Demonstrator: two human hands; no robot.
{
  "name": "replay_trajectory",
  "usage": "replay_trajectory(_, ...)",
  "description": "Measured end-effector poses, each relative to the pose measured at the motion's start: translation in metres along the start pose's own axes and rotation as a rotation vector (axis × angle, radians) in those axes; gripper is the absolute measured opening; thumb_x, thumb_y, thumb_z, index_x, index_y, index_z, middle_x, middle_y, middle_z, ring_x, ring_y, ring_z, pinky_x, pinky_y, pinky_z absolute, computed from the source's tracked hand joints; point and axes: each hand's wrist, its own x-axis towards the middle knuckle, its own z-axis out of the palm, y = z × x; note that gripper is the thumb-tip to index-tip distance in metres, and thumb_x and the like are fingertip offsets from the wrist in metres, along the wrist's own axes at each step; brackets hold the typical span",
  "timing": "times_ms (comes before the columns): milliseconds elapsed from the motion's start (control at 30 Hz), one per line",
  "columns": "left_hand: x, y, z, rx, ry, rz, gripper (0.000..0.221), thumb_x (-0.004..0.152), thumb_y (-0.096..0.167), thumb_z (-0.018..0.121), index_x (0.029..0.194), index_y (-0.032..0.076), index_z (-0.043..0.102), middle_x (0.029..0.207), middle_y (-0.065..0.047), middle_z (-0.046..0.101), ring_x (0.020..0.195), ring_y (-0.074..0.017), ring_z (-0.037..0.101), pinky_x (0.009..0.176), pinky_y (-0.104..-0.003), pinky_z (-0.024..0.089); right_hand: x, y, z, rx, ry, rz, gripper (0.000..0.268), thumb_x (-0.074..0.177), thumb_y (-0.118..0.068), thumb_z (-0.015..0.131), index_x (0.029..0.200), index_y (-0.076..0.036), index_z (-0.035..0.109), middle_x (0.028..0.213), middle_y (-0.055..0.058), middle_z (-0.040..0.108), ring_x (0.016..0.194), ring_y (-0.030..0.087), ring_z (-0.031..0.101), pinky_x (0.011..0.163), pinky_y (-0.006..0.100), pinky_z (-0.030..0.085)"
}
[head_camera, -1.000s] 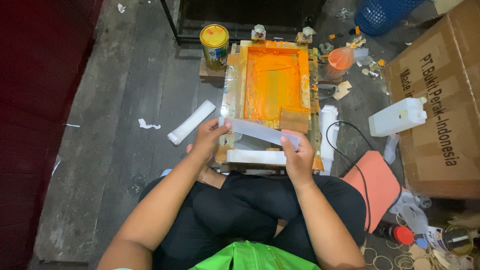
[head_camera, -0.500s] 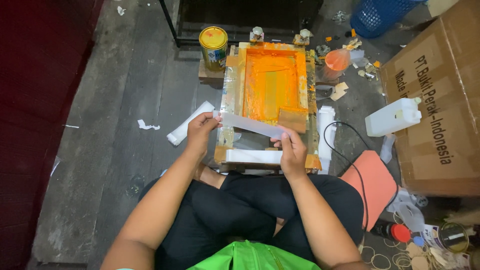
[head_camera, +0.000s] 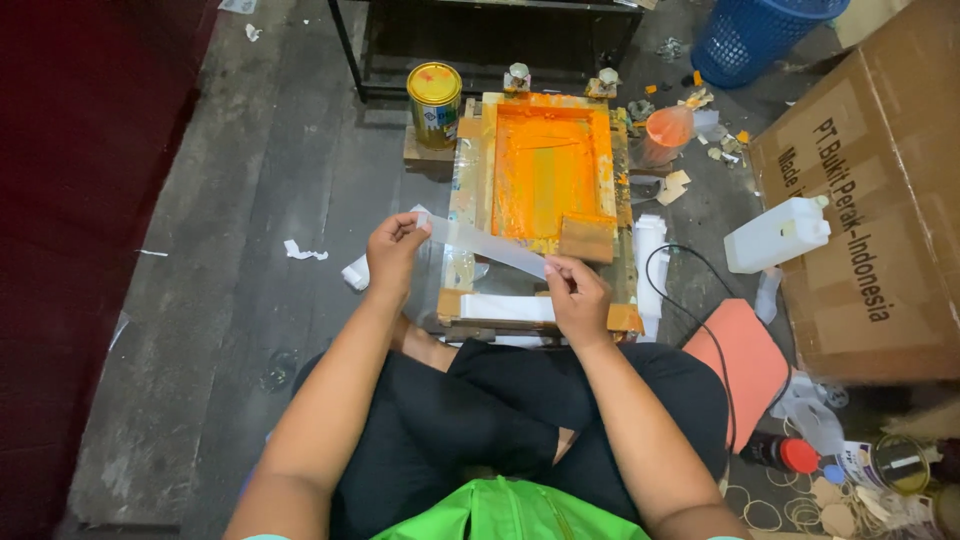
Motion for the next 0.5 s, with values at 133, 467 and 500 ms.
replay_trajectory(133,0.004,-0.002,-0.009,0.0,-0.012,0.026,0.023,0.084,0.007,0.079,0.107,0.006,0.076,0.084,-0.002,0.068,0.08,-0.0085,0.062,0.079,-0.026,0.052,-0.007,0.002,0.006,-0.058,-0.005,-0.054,0.012,0.089,-0.009,0.08,0.1,-0.012,0.081,0.066,0.004,0.068,0.062,0.022,0.067,0.057,0.032,0.054)
replay_trajectory(467,0.002,0.028,-0.041,0.282,-0.121,0.063,0.031,0.08,0.002,0.07,0.108,0.014,0.076,0.091,-0.002,0.071,0.08,-0.0089,0.065,0.074,-0.026,0.054,-0.021,-0.005,0.018,-0.032,-0.061,-0.111,0.006,0.091,-0.009,0.078,0.096,-0.013,0.078,0.071,0.002,0.069,0.063,0.021,0.066,0.057,0.031,0.054)
replay_trajectory(500,0.002,0.031,-0.044,0.341,-0.134,0.085,0.032,0.081,0.001,0.069,0.108,0.015,0.076,0.093,-0.002,0.073,0.08,-0.0102,0.067,0.074,-0.027,0.056,-0.023,-0.007,0.02,-0.008,-0.073,-0.112,0.005,0.092,-0.01,0.076,0.096,-0.013,0.076,0.071,0.003,0.067,0.063,0.02,0.064,0.056,0.03,0.053)
